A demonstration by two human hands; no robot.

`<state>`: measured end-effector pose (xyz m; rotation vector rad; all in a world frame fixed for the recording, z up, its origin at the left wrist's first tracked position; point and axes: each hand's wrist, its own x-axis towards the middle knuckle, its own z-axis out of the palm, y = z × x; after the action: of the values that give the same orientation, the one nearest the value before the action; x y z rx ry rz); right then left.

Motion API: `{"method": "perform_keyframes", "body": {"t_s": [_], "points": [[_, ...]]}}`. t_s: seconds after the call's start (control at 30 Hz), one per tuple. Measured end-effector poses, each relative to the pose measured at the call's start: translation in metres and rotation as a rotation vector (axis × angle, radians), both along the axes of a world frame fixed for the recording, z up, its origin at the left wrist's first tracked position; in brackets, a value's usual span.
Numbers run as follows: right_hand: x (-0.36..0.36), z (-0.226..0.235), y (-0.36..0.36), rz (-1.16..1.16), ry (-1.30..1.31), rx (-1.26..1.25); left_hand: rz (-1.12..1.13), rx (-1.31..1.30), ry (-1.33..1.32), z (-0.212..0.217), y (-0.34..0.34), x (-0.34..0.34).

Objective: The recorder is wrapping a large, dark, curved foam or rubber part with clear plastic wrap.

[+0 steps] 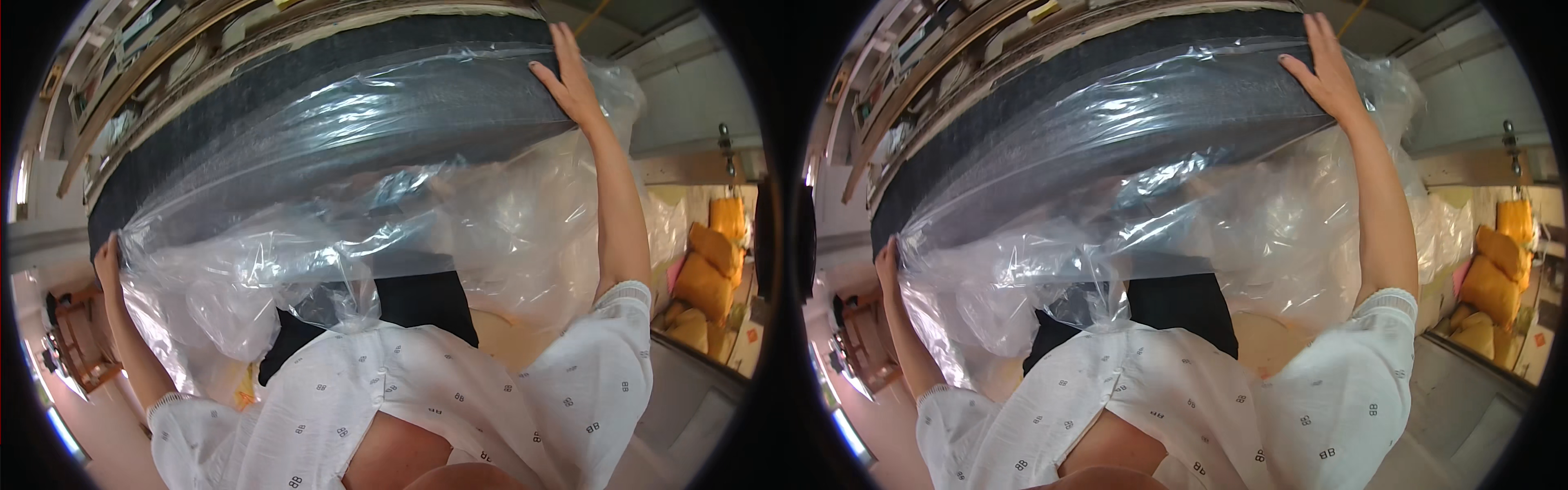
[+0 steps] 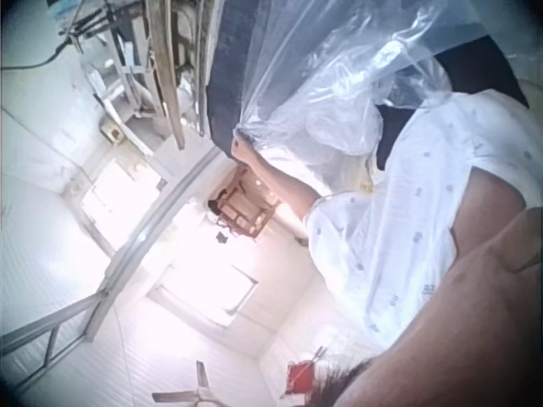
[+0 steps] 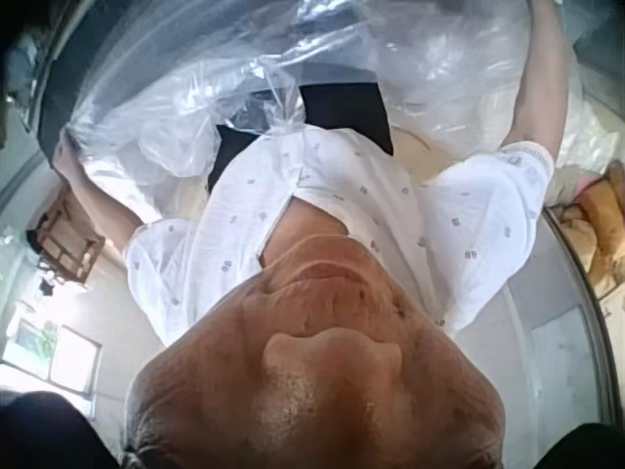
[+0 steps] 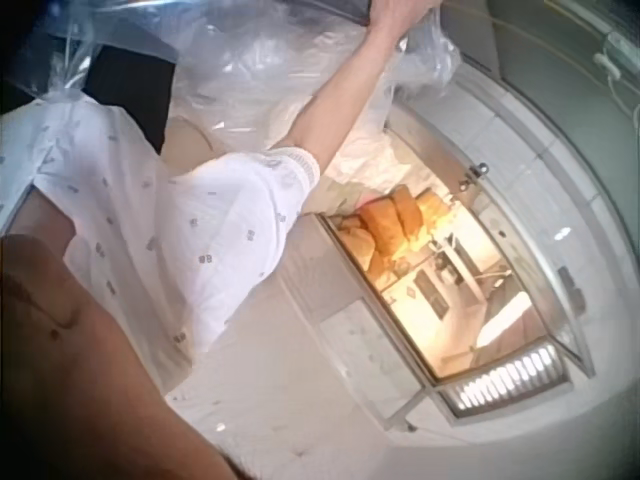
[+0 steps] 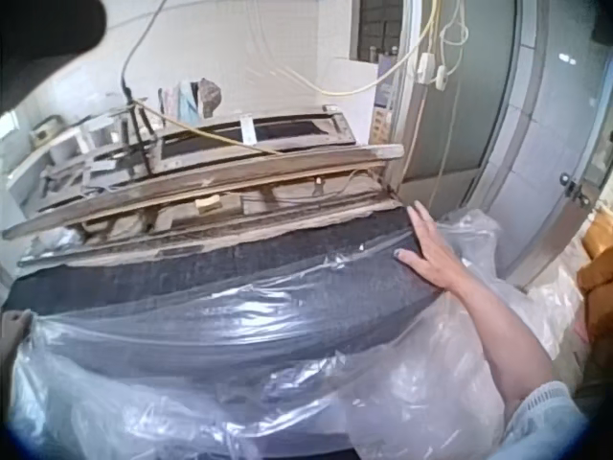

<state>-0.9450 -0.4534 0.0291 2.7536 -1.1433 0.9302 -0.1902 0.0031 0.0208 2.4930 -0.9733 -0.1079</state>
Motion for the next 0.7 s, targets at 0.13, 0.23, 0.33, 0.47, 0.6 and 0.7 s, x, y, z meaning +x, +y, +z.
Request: {"method": "perform_keyframes", "body": {"t_s": [0.13,0.23,0.33,0.47,0.6,0.7], "points": [[0.009,0.010,0.003,-0.137,0.019,-0.404,0.102,-0.010,-0.147,0.020,-0.016,-0.071],[0.008,0.002,0.009,-0.116,0.079,0.188,-0.025,0.060,0.333,0.036,0.001,-0.069],[-0.030,0.000,-0.004,-0.070,0.148,0.198,-0.327,0.006,0.447,0.064,-0.008,-0.061],[-0.010,-0.005,-0.019,-0.046,0.105,0.277,-0.268,0.135,0.482,0.065,0.013,-0.057],[-0.020,-0.018,-0.047,-0.183,0.017,0.480,-0.106,0.236,0.343,0.066,0.041,-0.069],[-0.105,-0.031,-0.109,-0.320,0.244,0.501,-0.200,0.133,0.354,0.046,0.012,-0.073]]}}
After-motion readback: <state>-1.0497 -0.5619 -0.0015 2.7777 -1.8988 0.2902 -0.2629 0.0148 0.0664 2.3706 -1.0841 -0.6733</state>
